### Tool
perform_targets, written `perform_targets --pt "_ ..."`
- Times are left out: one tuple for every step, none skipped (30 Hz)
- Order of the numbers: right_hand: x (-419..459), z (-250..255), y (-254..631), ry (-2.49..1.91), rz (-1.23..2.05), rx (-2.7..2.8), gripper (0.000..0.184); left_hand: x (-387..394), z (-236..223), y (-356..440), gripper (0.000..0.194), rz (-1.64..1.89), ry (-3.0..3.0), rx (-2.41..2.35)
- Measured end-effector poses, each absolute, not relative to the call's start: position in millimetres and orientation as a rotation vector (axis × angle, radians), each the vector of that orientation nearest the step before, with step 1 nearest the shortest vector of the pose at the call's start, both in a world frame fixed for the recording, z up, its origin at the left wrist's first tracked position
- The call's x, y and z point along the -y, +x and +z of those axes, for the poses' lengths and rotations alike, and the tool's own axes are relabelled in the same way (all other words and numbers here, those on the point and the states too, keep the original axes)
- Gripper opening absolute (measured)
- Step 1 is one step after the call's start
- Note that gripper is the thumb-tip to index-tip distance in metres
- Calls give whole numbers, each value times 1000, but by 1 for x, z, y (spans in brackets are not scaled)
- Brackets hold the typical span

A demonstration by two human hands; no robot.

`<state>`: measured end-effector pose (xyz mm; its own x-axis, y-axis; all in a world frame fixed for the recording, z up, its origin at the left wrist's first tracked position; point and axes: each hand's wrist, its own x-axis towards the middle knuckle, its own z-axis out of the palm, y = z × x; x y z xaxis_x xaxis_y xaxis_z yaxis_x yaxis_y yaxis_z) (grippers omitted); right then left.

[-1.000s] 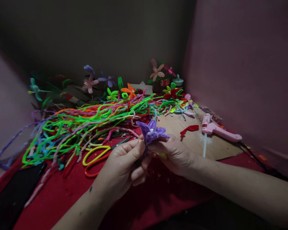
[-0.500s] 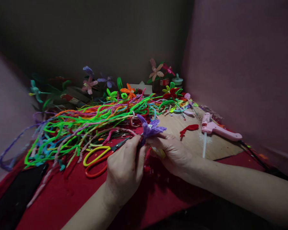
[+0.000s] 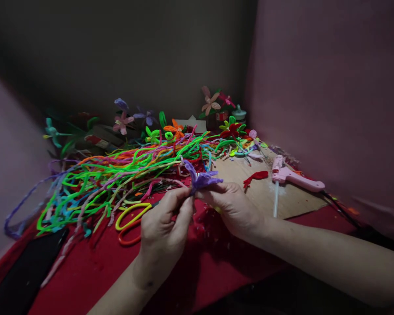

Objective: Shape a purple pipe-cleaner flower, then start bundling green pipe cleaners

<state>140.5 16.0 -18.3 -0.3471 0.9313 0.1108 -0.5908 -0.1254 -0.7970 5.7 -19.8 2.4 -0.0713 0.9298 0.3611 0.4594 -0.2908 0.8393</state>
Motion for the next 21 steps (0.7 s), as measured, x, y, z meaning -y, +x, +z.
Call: perform_targets --pt "-17 -19 141 -508 1696 967 18 21 4 6 15 1346 1667 -1454" --pt "-17 -19 141 -498 1683 986 17 21 5 7 14 1352 1589 -1406" --pt "-18 -19 141 -488 1680 997 16 21 7 7 13 1353 1518 -1351" --pt "-18 -19 141 -479 1688 999 16 21 8 8 12 1345 1456 -1292" --pt "-19 -19 140 -471 1713 991 17 20 10 8 12 1327 1396 -1239" --pt "-20 -19 140 -461 1751 979 18 20 11 8 12 1300 1335 -1194" --pt "-20 -19 140 -451 1799 964 19 18 12 8 11 1267 1274 -1153" --pt "-21 -19 140 -440 1844 952 21 17 13 7 12 1232 1211 -1110" --pt "-21 -19 140 -425 1877 947 22 15 13 7 12 1196 1149 -1062" --pt "-22 -18 140 -412 1895 949 22 14 14 6 12 1163 1092 -1007" --pt "-22 -18 141 -403 1905 953 23 12 14 5 12 1130 1045 -953" --pt "-23 -17 141 -398 1903 958 24 11 14 5 11 1099 1013 -906" --pt "-23 -16 142 -396 1897 965 25 11 14 4 10 1075 997 -873" --pt "-23 -16 142 -395 1894 969 25 11 13 4 10 1057 1001 -865" --pt "-24 -15 142 -398 1890 966 23 11 12 4 10 1057 1029 -882" --pt "-24 -15 142 -399 1889 955 21 12 11 5 9 1078 1085 -926" --pt "-25 -15 141 -400 1887 938 17 14 9 5 7 1115 1166 -993" --pt "-25 -16 141 -406 1885 915 15 15 7 6 8 1166 1273 -1069" --pt "-25 -16 140 -416 1881 890 14 17 4 7 11 1216 1399 -1152" --pt "-26 -17 139 -426 1871 870 13 18 2 7 16 1257 1536 -1222" --pt "-26 -18 138 -437 1859 860 13 19 -1 7 21 1289 1670 -1276"
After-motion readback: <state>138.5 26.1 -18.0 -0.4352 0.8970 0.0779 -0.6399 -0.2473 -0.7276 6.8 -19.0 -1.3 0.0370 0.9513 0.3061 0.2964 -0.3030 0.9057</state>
